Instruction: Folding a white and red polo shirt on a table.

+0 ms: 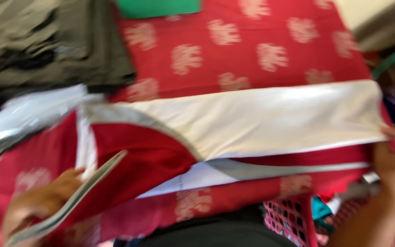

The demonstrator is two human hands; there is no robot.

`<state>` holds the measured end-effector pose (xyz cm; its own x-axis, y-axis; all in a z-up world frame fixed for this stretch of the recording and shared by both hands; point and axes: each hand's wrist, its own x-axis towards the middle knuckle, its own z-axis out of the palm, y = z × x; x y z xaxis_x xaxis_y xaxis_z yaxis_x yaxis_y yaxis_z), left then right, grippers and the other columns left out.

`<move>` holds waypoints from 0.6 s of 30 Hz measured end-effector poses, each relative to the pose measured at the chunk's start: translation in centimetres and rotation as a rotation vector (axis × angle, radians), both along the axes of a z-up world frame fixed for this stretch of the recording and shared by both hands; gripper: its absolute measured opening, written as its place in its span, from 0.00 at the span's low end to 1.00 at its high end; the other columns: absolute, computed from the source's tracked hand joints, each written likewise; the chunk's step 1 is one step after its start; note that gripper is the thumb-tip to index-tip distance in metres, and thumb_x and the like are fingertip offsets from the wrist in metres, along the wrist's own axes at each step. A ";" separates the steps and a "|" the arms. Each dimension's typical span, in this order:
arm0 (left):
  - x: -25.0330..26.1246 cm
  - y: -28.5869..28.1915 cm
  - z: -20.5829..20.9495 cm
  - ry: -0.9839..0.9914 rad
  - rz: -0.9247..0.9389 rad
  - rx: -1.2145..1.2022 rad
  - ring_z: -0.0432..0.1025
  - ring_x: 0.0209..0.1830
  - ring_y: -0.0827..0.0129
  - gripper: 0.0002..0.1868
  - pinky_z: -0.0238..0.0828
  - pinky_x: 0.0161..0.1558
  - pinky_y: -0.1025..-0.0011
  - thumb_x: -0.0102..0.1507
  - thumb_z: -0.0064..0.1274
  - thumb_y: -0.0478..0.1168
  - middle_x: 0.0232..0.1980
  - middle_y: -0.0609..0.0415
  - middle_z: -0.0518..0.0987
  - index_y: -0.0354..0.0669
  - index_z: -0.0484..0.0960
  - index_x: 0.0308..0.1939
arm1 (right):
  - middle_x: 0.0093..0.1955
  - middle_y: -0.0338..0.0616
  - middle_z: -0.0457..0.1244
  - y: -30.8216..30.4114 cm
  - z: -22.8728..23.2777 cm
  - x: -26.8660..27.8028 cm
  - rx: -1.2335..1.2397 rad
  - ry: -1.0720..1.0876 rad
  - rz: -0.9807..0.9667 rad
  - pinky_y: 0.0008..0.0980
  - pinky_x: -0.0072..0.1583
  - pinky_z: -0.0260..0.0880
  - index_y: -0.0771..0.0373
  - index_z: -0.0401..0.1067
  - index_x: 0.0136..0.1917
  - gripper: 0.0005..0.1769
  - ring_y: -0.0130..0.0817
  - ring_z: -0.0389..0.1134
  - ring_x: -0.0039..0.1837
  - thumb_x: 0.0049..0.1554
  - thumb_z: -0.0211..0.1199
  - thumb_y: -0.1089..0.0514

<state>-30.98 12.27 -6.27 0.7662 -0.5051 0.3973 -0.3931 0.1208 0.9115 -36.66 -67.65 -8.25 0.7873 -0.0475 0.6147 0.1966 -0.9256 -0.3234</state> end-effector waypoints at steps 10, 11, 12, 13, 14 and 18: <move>14.9 25.0 -26.1 1.711 0.393 0.280 0.68 0.62 0.33 0.18 0.58 0.68 0.38 0.69 0.45 0.44 0.59 0.28 0.76 0.35 0.77 0.56 | 0.53 0.60 0.69 4.9 4.7 0.7 -0.150 -0.088 -0.253 0.44 0.58 0.67 0.76 0.80 0.52 0.15 0.52 0.67 0.53 0.50 0.71 0.76; 16.3 25.3 -25.4 1.571 0.448 0.345 0.68 0.58 0.35 0.16 0.58 0.64 0.42 0.70 0.46 0.42 0.56 0.29 0.76 0.33 0.77 0.55 | 0.54 0.59 0.69 5.1 4.8 0.8 -0.127 -0.105 -0.285 0.44 0.58 0.68 0.74 0.80 0.53 0.15 0.51 0.67 0.54 0.50 0.69 0.76; 16.4 24.7 -25.3 1.431 0.504 0.398 0.68 0.54 0.38 0.15 0.58 0.60 0.45 0.71 0.48 0.41 0.53 0.29 0.76 0.31 0.77 0.54 | 0.54 0.59 0.69 5.2 4.8 0.8 -0.126 -0.106 -0.298 0.44 0.58 0.68 0.74 0.80 0.53 0.15 0.51 0.67 0.54 0.50 0.69 0.76; 16.5 24.2 -25.3 1.289 0.554 0.445 0.67 0.50 0.40 0.14 0.58 0.57 0.48 0.71 0.49 0.40 0.49 0.29 0.75 0.29 0.77 0.53 | 0.56 0.57 0.67 5.3 4.9 0.7 -0.089 -0.122 -0.332 0.41 0.55 0.66 0.73 0.81 0.52 0.14 0.48 0.65 0.54 0.52 0.69 0.78; 16.3 23.7 -25.2 1.145 0.603 0.485 0.67 0.46 0.43 0.14 0.59 0.53 0.51 0.72 0.50 0.39 0.46 0.30 0.75 0.27 0.77 0.51 | 0.58 0.55 0.65 5.4 4.9 0.8 -0.053 -0.139 -0.361 0.38 0.52 0.65 0.72 0.82 0.52 0.13 0.44 0.64 0.55 0.54 0.68 0.80; 10.8 16.6 -23.1 0.558 0.752 0.592 0.66 0.30 0.52 0.14 0.59 0.37 0.64 0.75 0.56 0.33 0.33 0.31 0.74 0.18 0.76 0.46 | 0.62 0.55 0.63 5.4 4.9 0.6 -0.024 -0.093 -0.386 0.35 0.53 0.67 0.71 0.82 0.47 0.13 0.41 0.62 0.52 0.54 0.65 0.81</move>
